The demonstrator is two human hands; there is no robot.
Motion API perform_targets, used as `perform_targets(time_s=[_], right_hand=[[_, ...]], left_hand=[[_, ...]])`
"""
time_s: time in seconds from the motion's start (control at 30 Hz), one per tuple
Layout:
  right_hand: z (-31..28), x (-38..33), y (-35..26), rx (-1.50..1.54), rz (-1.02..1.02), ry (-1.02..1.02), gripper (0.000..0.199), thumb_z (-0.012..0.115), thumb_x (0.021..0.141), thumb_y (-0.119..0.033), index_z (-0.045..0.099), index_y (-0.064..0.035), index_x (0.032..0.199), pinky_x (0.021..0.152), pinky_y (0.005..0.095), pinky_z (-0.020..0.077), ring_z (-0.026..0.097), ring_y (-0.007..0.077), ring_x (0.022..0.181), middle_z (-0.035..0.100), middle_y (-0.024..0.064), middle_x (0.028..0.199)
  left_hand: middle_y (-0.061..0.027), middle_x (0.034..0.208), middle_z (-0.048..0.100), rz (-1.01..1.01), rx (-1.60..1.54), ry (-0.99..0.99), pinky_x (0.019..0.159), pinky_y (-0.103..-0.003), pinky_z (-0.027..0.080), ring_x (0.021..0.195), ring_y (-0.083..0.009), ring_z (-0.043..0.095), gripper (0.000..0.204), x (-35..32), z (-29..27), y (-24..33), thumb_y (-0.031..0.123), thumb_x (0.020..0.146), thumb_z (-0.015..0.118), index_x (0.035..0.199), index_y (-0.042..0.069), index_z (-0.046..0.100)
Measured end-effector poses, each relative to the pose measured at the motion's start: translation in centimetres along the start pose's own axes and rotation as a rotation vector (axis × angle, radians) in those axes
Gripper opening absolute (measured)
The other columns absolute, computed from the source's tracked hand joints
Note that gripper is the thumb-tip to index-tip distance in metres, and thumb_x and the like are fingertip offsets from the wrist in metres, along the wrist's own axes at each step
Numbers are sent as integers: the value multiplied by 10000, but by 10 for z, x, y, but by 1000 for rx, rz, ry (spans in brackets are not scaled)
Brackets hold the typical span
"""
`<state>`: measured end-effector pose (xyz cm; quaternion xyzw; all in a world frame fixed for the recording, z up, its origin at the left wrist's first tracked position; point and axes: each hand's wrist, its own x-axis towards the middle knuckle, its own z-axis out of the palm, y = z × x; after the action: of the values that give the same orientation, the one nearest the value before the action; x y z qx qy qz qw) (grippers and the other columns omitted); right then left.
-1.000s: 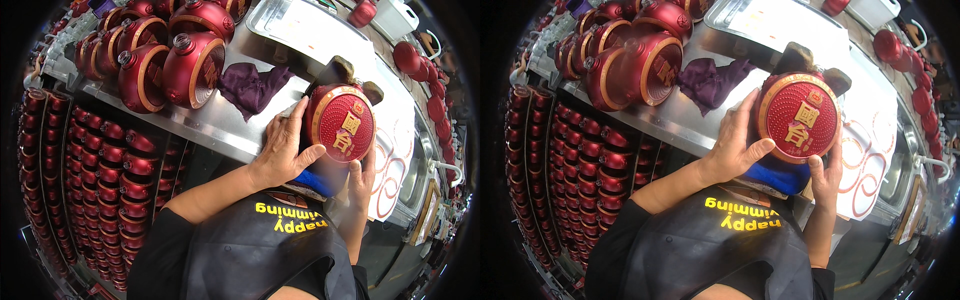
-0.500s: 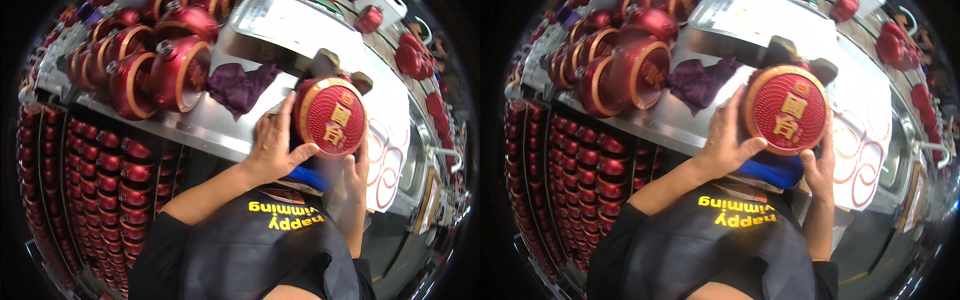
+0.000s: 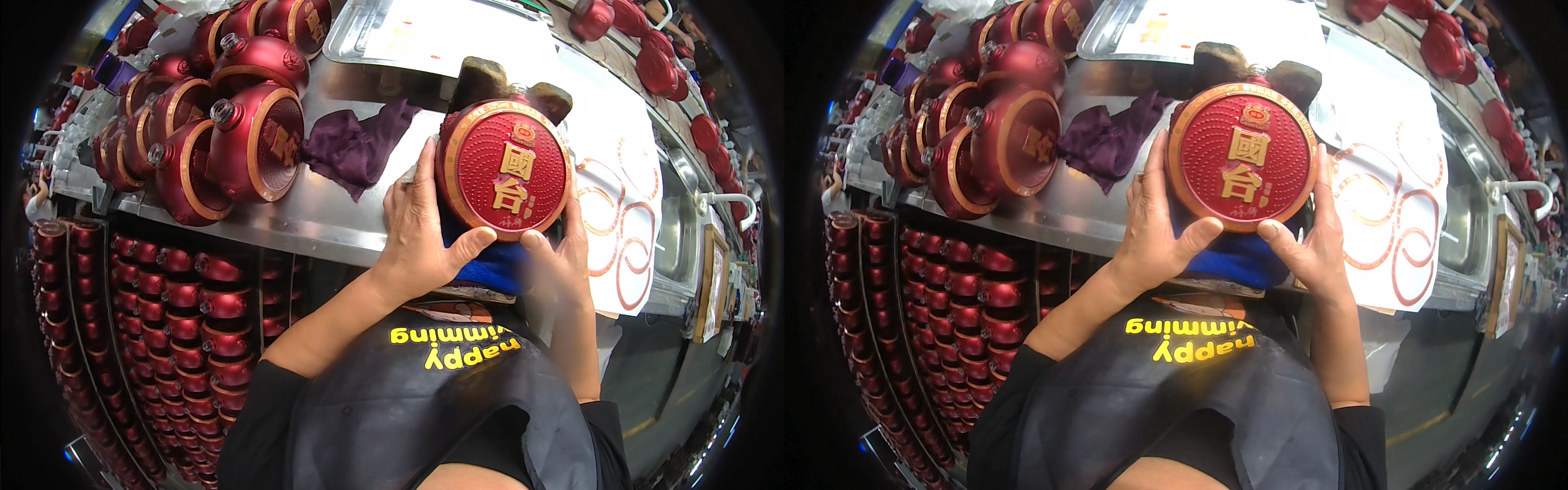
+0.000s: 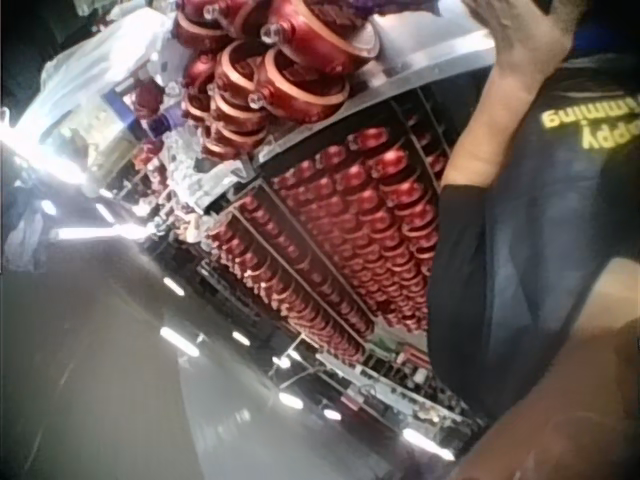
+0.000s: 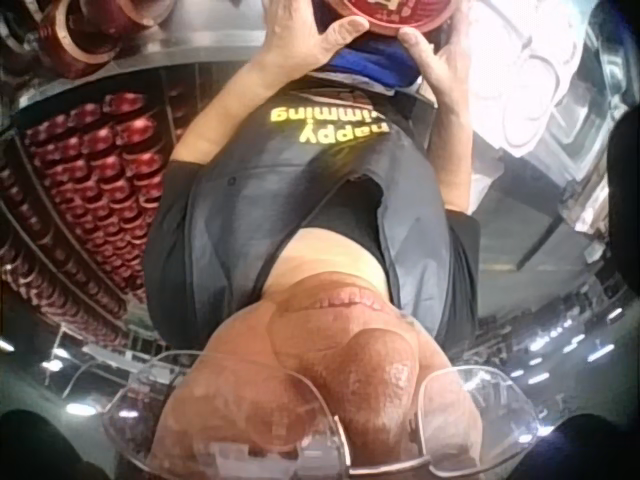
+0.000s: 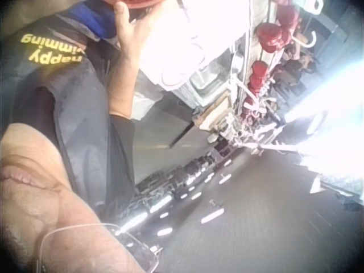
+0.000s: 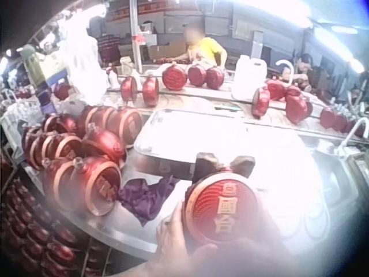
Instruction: The person applies gold decorative stickers to the bottom of red spherical ornaments. They pick up each ornament, place a sticker on the base, smooth it with a green tool, and set the ornament aside. The process is repeated for multiple ornaments.
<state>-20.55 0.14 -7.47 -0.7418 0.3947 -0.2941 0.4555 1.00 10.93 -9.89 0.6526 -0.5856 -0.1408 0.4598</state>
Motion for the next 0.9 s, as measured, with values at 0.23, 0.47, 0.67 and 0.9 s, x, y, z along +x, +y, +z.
perform_targets(time_s=[0.23, 0.47, 0.67, 0.9], right_hand=[[0, 0, 3, -15, -14, 0, 1151, 846, 827, -478, 227, 83, 1618, 1271, 472, 200, 243, 412, 1571, 296, 319, 1653], [4, 0, 2, 70, -86, -7, 1233, 860, 804, -526, 181, 100, 1619, 1261, 470, 227, 289, 404, 1552, 337, 321, 1628], [9, -2, -2, -21, 15, 28, 1259, 896, 773, -466, 158, 103, 1620, 1246, 457, 266, 361, 391, 1514, 385, 316, 1597], [9, 0, -3, -14, 7, 40, 1206, 872, 778, -461, 205, 100, 1612, 1242, 452, 273, 390, 375, 1498, 406, 298, 1586]], left_hand=[[-345, 1515, 414, -16, -15, -23, 1169, -570, 215, 1311, -474, 437, 1240, 1, 2, 0, 689, 886, 688, 1621, -90, 62], [-350, 1491, 424, -28, -35, -18, 1169, -571, 216, 1319, -474, 432, 1260, 2, 1, 5, 674, 870, 719, 1617, -91, 52], [-351, 1465, 438, -46, -20, -18, 1162, -572, 234, 1312, -471, 441, 1297, 4, 2, 8, 676, 847, 743, 1620, -81, 28], [-346, 1509, 411, -52, -60, -43, 1176, -574, 227, 1351, -492, 420, 1278, 3, 0, 5, 644, 854, 755, 1623, -77, 34]])
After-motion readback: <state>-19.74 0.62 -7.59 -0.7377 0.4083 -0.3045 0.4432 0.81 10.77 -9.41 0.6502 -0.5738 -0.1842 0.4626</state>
